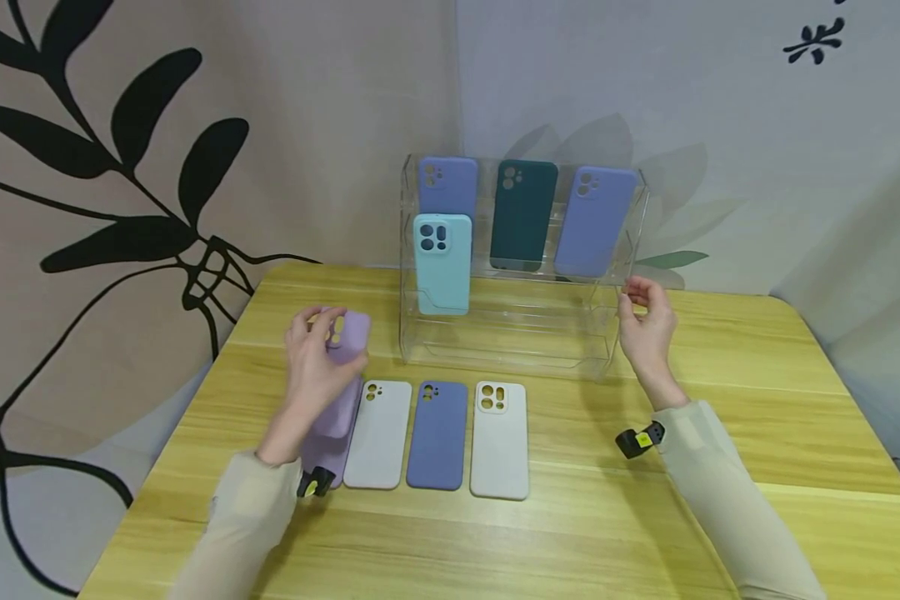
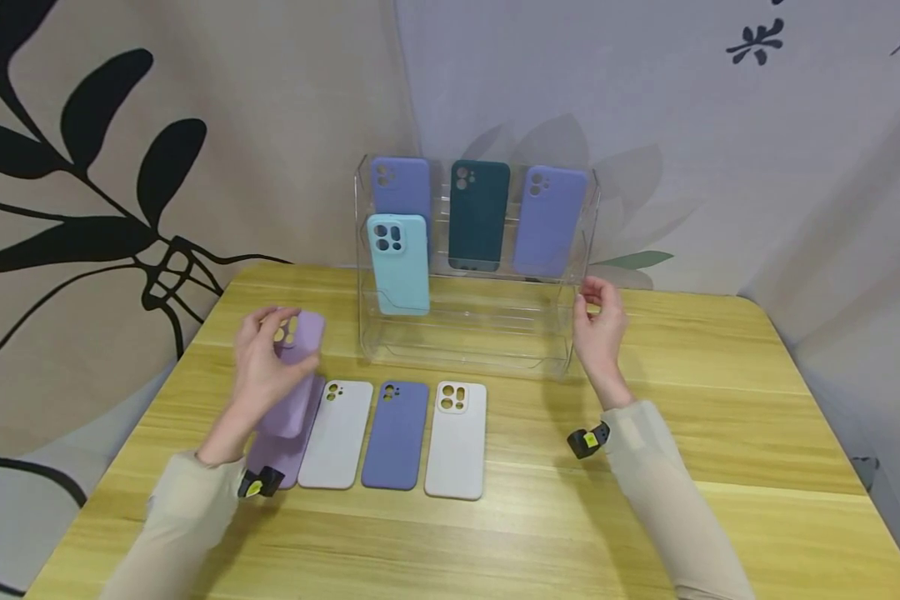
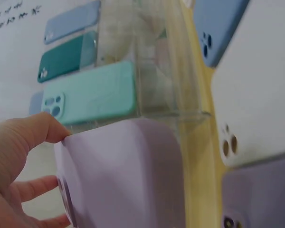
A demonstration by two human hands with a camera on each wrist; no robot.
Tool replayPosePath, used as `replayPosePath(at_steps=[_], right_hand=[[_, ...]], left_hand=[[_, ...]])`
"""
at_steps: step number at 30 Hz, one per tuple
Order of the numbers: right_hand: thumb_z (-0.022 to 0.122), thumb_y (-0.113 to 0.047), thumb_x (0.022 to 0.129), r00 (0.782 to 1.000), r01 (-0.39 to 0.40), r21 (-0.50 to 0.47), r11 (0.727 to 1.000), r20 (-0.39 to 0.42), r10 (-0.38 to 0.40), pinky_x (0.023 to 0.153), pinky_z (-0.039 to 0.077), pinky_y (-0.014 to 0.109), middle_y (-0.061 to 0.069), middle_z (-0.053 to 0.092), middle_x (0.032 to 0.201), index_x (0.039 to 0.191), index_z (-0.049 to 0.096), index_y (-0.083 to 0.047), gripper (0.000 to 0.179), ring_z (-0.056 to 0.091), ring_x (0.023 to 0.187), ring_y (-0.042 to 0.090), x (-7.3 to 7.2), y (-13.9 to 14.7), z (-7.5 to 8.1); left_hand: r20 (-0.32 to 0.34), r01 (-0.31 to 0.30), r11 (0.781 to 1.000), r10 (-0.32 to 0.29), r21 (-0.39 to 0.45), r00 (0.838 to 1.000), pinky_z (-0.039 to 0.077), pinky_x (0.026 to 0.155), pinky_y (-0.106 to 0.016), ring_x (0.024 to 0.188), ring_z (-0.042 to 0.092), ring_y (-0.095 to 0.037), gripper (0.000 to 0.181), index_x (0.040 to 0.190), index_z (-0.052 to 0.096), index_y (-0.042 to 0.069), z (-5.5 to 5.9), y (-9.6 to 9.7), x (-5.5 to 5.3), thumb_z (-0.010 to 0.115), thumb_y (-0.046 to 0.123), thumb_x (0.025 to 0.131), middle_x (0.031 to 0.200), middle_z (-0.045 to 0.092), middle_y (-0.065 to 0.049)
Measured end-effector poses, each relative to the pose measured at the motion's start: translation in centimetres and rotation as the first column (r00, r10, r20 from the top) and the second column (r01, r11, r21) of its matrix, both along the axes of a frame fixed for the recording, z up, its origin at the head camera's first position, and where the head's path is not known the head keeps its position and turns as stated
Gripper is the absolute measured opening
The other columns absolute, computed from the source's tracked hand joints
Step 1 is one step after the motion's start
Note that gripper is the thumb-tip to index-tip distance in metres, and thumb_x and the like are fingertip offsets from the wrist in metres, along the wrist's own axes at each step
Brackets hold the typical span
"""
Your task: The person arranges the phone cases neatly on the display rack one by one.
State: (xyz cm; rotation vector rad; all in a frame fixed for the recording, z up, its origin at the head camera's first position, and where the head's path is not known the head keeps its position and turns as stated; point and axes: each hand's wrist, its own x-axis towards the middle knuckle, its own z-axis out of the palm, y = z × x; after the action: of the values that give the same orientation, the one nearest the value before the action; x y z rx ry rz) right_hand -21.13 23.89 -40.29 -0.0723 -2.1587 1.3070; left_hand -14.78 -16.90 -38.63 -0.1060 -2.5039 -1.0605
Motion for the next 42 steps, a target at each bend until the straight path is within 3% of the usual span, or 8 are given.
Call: replayPosePath(at_steps=[6,13,23,34,42], right_hand=[[0.054,0.002,0.091,1.0,-0.002,0.016,1.0,-0.02,0.002,0.061,0.039,0.004,0.022,0.06,0.102,0.112,0.057,0.009,0.022,0.05,0.086,0.004,0.1,0.2,0.0],[0.054,0.002,0.091,0.999,-0.012,0.022,1.0,-0.032,0.013,0.06,0.039,0.004,0.022,0.06,0.102,0.112,0.057,0.009,0.022,0.05,0.086,0.005,0.3,0.1,0.2],[0.053,0.002,0.092,1.0,-0.023,0.03,0.999,-0.02,0.024,0.06,0.038,0.005,0.023,0.06,0.104,0.114,0.055,0.009,0.023,0.055,0.09,0.021,0.4,0.2,0.3],[0.053,0.003,0.091,1.0,-0.015,0.045,0.999,-0.005,0.016,0.058,0.037,0.005,0.024,0.06,0.103,0.114,0.054,0.01,0.024,0.057,0.092,0.027,0.4,0.2,0.2],[0.053,0.004,0.091,1.0,-0.006,0.062,0.998,-0.011,0.007,0.058,0.037,0.005,0.023,0.06,0.102,0.113,0.055,0.009,0.023,0.058,0.092,0.03,0.2,0.0,0.1]], left_hand=[[-0.012,0.033,0.999,-0.033,0.018,0.999,0.039,0.083,-0.054,0.118,0.032,-0.044,0.06,0.122,0.056,0.001,0.6,2.1,-0.4,0.075,0.005,0.065,0.134,0.036,-0.027],[-0.089,0.093,0.993,-0.087,0.066,0.992,0.038,0.085,-0.054,0.118,0.031,-0.044,0.058,0.121,0.056,0.002,1.0,4.4,-0.9,0.074,0.007,0.066,0.133,0.036,-0.028],[-0.155,0.164,0.981,-0.146,0.105,0.977,0.04,0.084,-0.052,0.118,0.032,-0.039,0.059,0.123,0.054,0.002,1.7,7.8,-1.9,0.074,0.009,0.068,0.135,0.035,-0.025],[-0.263,0.239,0.96,-0.195,0.146,0.945,0.041,0.083,-0.05,0.113,0.035,-0.037,0.055,0.121,0.056,0.002,2.6,12.1,-3.4,0.072,0.009,0.069,0.135,0.035,-0.027],[-0.327,0.24,0.957,-0.177,0.163,0.928,0.041,0.083,-0.048,0.112,0.036,-0.036,0.056,0.123,0.055,0.004,3.9,16.1,-5.1,0.072,0.011,0.071,0.135,0.034,-0.024]])
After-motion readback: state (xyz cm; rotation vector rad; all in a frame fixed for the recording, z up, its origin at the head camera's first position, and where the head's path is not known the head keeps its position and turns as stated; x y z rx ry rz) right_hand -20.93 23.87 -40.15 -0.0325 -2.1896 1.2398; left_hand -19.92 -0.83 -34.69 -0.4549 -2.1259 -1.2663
